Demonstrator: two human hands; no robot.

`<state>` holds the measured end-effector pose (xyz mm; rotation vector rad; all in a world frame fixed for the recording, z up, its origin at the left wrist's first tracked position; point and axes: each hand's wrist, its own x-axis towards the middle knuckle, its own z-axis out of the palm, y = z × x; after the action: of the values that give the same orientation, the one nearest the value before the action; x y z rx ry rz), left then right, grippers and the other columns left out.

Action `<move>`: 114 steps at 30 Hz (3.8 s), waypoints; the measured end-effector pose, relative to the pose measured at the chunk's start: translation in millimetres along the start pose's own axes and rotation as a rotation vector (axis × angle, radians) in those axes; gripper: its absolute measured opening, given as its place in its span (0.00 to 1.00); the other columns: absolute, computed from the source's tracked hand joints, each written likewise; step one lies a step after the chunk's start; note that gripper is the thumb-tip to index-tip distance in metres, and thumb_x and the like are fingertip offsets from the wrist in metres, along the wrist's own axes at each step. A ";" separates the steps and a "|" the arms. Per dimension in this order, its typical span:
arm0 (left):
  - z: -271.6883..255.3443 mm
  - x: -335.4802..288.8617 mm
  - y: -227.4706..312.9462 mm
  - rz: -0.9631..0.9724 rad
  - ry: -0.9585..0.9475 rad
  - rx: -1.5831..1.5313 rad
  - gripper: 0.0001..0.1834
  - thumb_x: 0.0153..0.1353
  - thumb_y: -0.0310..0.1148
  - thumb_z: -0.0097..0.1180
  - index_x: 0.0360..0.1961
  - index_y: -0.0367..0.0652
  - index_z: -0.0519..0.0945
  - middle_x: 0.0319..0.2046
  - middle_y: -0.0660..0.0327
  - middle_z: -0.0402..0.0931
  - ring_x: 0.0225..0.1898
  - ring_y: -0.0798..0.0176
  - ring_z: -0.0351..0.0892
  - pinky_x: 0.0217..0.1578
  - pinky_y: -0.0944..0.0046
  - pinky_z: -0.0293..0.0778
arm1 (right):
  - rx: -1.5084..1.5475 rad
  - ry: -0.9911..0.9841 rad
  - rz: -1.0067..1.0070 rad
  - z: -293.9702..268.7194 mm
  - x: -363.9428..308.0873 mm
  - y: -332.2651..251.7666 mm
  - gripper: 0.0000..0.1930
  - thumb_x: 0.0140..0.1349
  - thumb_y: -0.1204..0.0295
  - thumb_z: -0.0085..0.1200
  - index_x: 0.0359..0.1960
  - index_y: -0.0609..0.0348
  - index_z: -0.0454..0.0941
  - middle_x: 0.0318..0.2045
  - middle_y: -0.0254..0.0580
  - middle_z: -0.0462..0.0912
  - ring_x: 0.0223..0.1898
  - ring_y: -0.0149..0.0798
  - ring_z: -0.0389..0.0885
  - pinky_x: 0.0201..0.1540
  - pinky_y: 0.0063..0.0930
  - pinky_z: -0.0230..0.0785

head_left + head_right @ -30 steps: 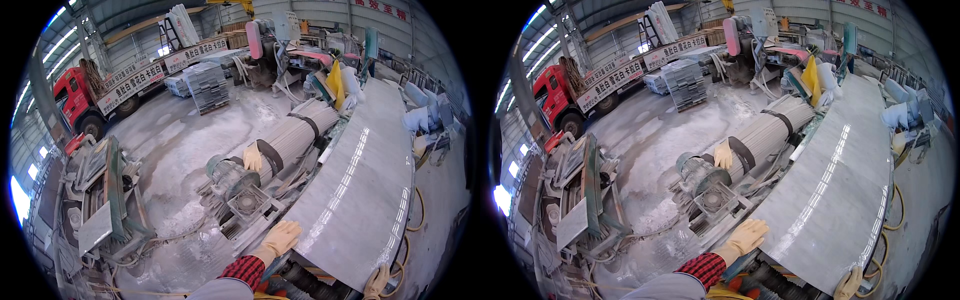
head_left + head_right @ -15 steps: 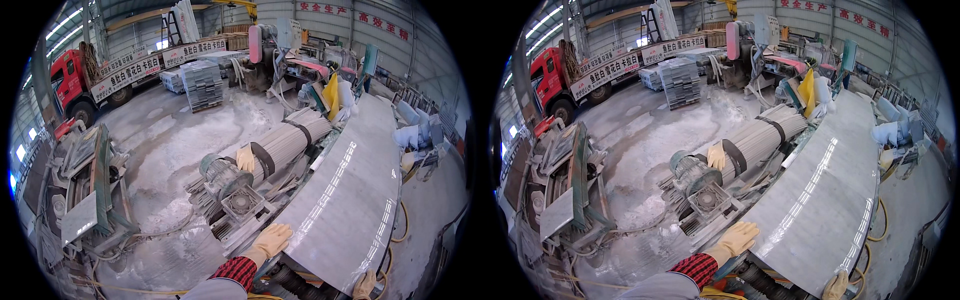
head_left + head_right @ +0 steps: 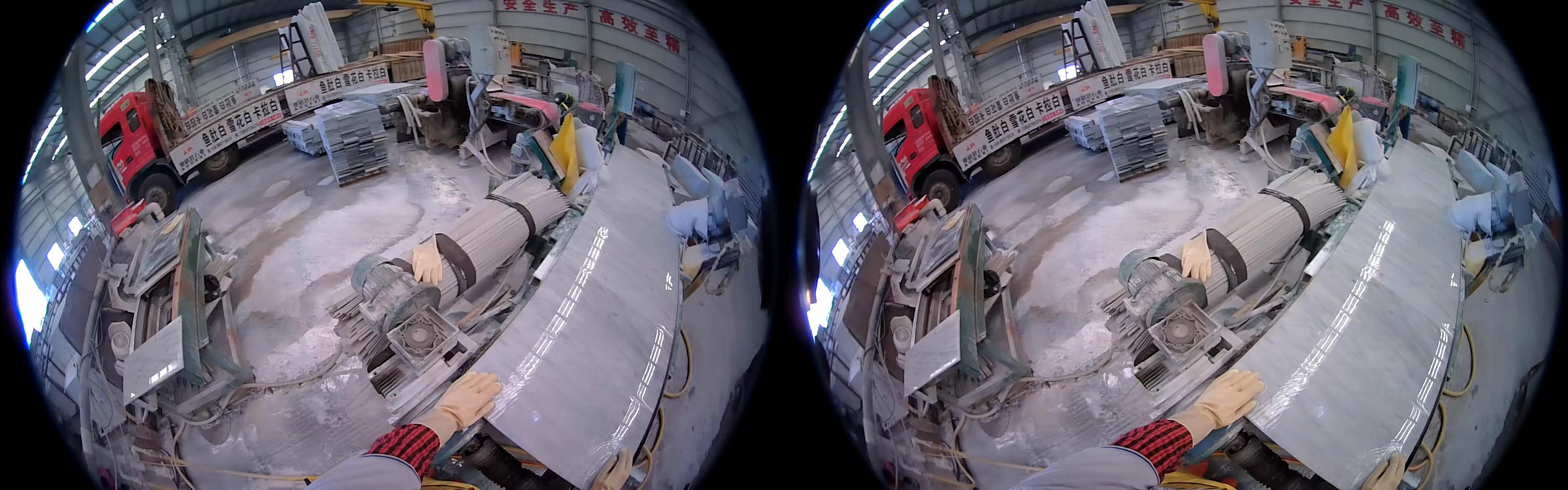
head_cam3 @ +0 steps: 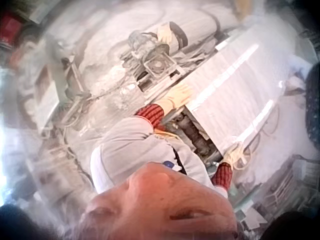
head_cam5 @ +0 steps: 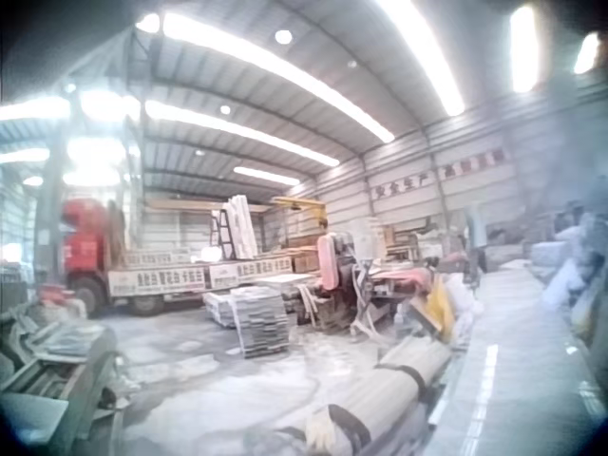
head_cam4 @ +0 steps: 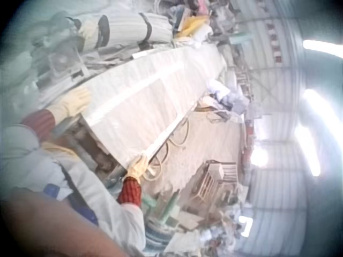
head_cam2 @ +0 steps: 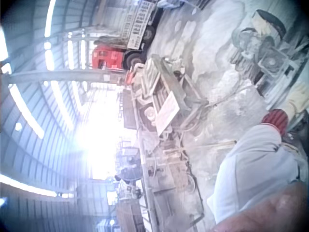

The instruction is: The person repeatedly picks up large rectangular tiles from a conveyor belt and places them onto a stack. The person wears gloves and handles the tiles by hand, moving them one at a time in a repetitive loop.

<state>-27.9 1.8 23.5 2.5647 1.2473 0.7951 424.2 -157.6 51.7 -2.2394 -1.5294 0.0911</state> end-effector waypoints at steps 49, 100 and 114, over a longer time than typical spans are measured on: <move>-9.9 -16.7 5.6 -0.035 -0.070 -0.076 0.22 0.66 0.35 0.59 0.60 0.43 0.74 0.65 0.50 0.71 0.65 0.45 0.71 0.68 0.47 0.63 | -0.177 0.042 -0.063 -4.7 -5.1 2.0 0.26 0.76 0.53 0.46 0.52 0.67 0.83 0.52 0.67 0.84 0.57 0.66 0.79 0.64 0.54 0.70; -12.4 -30.8 13.5 -0.036 -0.074 -0.004 0.21 0.68 0.37 0.58 0.60 0.44 0.74 0.65 0.49 0.72 0.67 0.45 0.69 0.68 0.48 0.64 | -0.180 -0.091 -0.041 -15.3 -16.7 11.7 0.28 0.78 0.53 0.44 0.65 0.65 0.78 0.59 0.70 0.80 0.63 0.69 0.75 0.71 0.57 0.61; -21.6 -38.2 18.2 -0.042 -0.119 0.028 0.21 0.69 0.37 0.57 0.61 0.44 0.73 0.64 0.50 0.71 0.66 0.47 0.71 0.67 0.49 0.64 | -0.052 0.073 -0.211 -10.1 -29.4 21.7 0.23 0.77 0.59 0.50 0.59 0.67 0.81 0.55 0.67 0.83 0.59 0.69 0.78 0.67 0.55 0.67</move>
<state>-46.5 -40.7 33.8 2.5568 1.2809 0.6115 434.6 -193.8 47.3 -2.0804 -1.7352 -0.0924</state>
